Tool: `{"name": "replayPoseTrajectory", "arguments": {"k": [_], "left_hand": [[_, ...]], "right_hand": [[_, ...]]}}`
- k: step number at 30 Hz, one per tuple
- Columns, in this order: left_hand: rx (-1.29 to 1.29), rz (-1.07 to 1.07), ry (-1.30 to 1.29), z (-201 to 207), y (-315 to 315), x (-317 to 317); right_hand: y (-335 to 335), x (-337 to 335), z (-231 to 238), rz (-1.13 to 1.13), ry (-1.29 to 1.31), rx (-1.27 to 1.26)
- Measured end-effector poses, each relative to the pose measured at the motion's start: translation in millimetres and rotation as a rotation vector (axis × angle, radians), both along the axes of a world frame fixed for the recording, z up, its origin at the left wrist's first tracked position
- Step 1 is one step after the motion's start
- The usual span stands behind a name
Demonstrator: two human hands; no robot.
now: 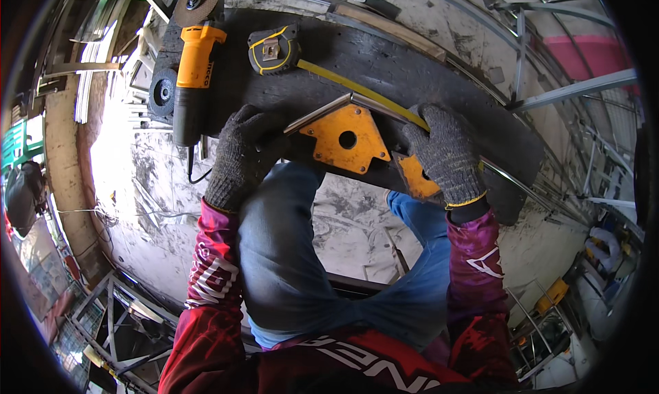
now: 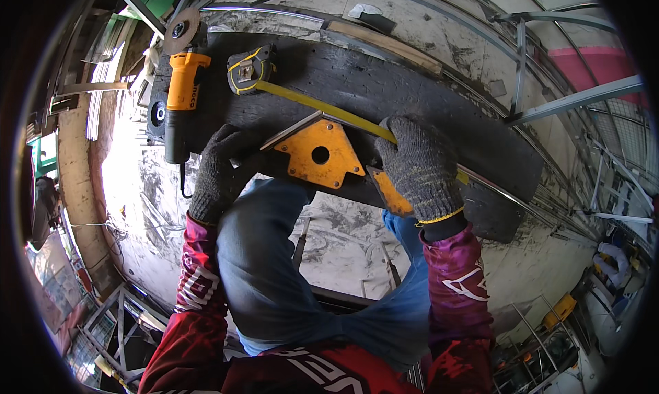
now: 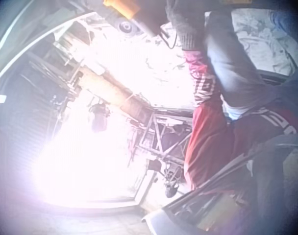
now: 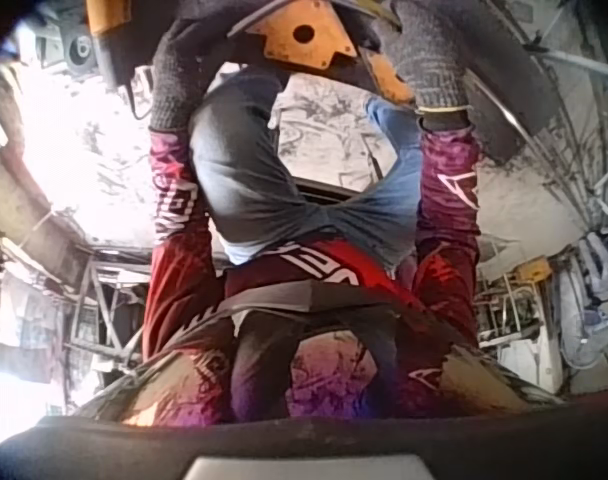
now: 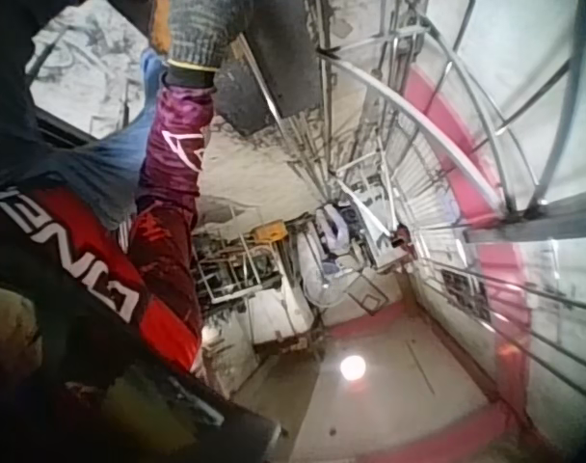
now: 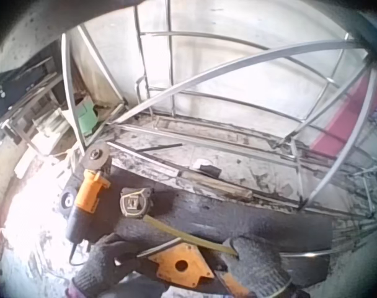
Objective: Measure and mark a metal tube for fabrication using a tape measure and marker.
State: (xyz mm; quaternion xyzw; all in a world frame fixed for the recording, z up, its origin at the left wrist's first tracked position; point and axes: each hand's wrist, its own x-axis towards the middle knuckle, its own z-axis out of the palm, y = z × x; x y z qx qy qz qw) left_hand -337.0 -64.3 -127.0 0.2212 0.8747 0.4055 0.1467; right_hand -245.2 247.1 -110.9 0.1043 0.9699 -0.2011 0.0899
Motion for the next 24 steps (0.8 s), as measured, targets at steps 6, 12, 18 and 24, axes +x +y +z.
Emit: {"name": "replayPoseTrajectory", "arguments": {"k": [6, 12, 18, 24], "left_hand": [[-0.038, -0.017, 0.03, -1, 1, -1], [-0.054, -0.011, 0.028, -1, 1, -2], [-0.054, -0.018, 0.055, -2, 1, -2], [-0.08, -0.024, 0.059, 1, 5, -2]], "right_hand": [[-2, -1, 1, 0.026, 0.065, 0.05], [-2, -4, -2, -0.012, -0.082, 0.013], [-3, -2, -17, 0.032, 0.115, 0.127], [-2, -2, -18, 0.037, 0.12, 0.104]]}}
